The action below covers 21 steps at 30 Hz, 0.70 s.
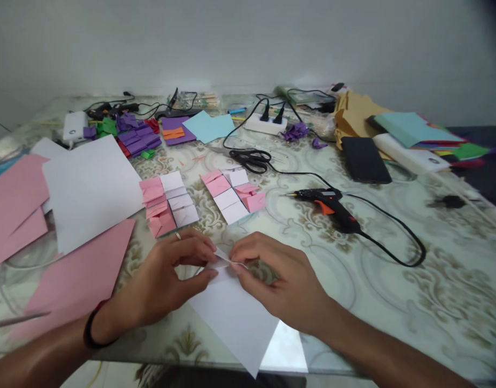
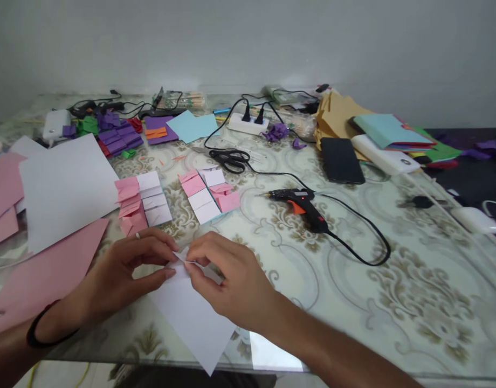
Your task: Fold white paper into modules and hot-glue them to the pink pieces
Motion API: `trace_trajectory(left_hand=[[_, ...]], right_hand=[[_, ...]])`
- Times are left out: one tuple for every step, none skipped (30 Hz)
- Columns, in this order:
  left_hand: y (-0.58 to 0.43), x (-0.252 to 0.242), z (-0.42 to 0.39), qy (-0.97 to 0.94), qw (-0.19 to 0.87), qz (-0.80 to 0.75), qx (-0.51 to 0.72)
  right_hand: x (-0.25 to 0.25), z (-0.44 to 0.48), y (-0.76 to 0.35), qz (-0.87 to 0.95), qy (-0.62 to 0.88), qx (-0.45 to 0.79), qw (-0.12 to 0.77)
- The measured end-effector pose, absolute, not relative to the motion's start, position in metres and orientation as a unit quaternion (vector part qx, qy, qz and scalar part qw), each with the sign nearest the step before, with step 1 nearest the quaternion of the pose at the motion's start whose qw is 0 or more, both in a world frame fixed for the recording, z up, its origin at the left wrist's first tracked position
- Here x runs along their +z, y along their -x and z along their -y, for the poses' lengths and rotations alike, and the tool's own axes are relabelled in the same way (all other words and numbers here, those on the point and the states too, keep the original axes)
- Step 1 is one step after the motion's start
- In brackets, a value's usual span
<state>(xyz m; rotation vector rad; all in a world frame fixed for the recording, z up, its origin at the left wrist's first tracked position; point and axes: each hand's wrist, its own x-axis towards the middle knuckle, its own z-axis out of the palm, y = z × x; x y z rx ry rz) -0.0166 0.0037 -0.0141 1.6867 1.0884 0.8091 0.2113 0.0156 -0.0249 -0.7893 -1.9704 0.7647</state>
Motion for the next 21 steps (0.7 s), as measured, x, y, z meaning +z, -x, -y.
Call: trace_trajectory(left_hand=[[0.016, -0.0143, -0.0032, -0.711, 0.433, -0.444, 0.332], [0.0154, -0.0144, -0.0029, -0.731, 0.396, -0.442, 0.335], [0.015, -0.0145, -0.0026, -0.748, 0.361, -0.44, 0.34], [0.0147, -0.0147, -0.0023, -0.762, 0.329, -0.437, 0.346], [0.0145, -0.0151, -0.0021, -0.774, 0.302, -0.432, 0.351], [0.0143, -0.0157, -0.0017, -0.784, 0.28, -0.427, 0.353], [0.0142, -0.0164, -0.0013, -0.793, 0.26, -0.422, 0.354], [0.0141, -0.0171, -0.0006, -0.801, 0.241, -0.416, 0.356], [0.0139, -0.0177, 0.0002, -0.809, 0.222, -0.412, 0.355], [0.0137, -0.0181, 0.0011, -0.815, 0.206, -0.41, 0.353], [0.0135, -0.0183, 0.002, -0.819, 0.193, -0.412, 0.349], [0.0132, -0.0181, 0.0028, -0.822, 0.183, -0.413, 0.346], [0.0128, -0.0177, 0.0035, -0.825, 0.179, -0.412, 0.343], [0.0125, -0.0172, 0.0039, -0.828, 0.182, -0.407, 0.339], [0.0122, -0.0165, 0.004, -0.831, 0.188, -0.401, 0.336], [0.0119, -0.0159, 0.004, -0.834, 0.193, -0.393, 0.335], [0.0117, -0.0155, 0.0038, -0.837, 0.198, -0.385, 0.335], [0.0116, -0.0152, 0.0036, -0.84, 0.199, -0.379, 0.334], [0.0116, -0.0151, 0.0035, -0.842, 0.199, -0.374, 0.333], [0.0116, -0.0151, 0.0037, -0.844, 0.197, -0.37, 0.334], [0.0116, -0.0152, 0.004, -0.846, 0.194, -0.366, 0.334]], right_hand=[[-0.0249, -0.0149, -0.2115, 0.788, 0.324, 0.313, 0.42], [-0.0249, -0.0145, -0.2118, 0.786, 0.335, 0.318, 0.411], [-0.0252, -0.0143, -0.212, 0.785, 0.344, 0.319, 0.405], [-0.0256, -0.0143, -0.2122, 0.786, 0.347, 0.314, 0.403], [-0.0262, -0.0144, -0.2124, 0.79, 0.345, 0.304, 0.404], [-0.0269, -0.0147, -0.2124, 0.799, 0.335, 0.289, 0.407], [-0.0277, -0.015, -0.2123, 0.81, 0.322, 0.271, 0.408], [-0.0283, -0.0153, -0.2122, 0.822, 0.31, 0.253, 0.405], [-0.0289, -0.0154, -0.212, 0.833, 0.302, 0.238, 0.398], [-0.0294, -0.0155, -0.2117, 0.841, 0.299, 0.228, 0.389], [-0.0297, -0.0155, -0.2114, 0.847, 0.297, 0.221, 0.382], [-0.0299, -0.0156, -0.211, 0.851, 0.293, 0.216, 0.378], [-0.0301, -0.0156, -0.2106, 0.853, 0.29, 0.212, 0.378], [-0.0302, -0.0157, -0.2101, 0.854, 0.284, 0.208, 0.382], [-0.0303, -0.0159, -0.2096, 0.853, 0.28, 0.205, 0.389], [-0.0305, -0.016, -0.209, 0.851, 0.277, 0.204, 0.396], [-0.0307, -0.0161, -0.2084, 0.849, 0.276, 0.205, 0.401], [-0.031, -0.0161, -0.2078, 0.846, 0.276, 0.208, 0.405], [-0.0314, -0.016, -0.2073, 0.845, 0.275, 0.211, 0.408], [-0.0318, -0.0157, -0.2068, 0.844, 0.274, 0.214, 0.409], [-0.0321, -0.0154, -0.2064, 0.843, 0.273, 0.216, 0.409]])
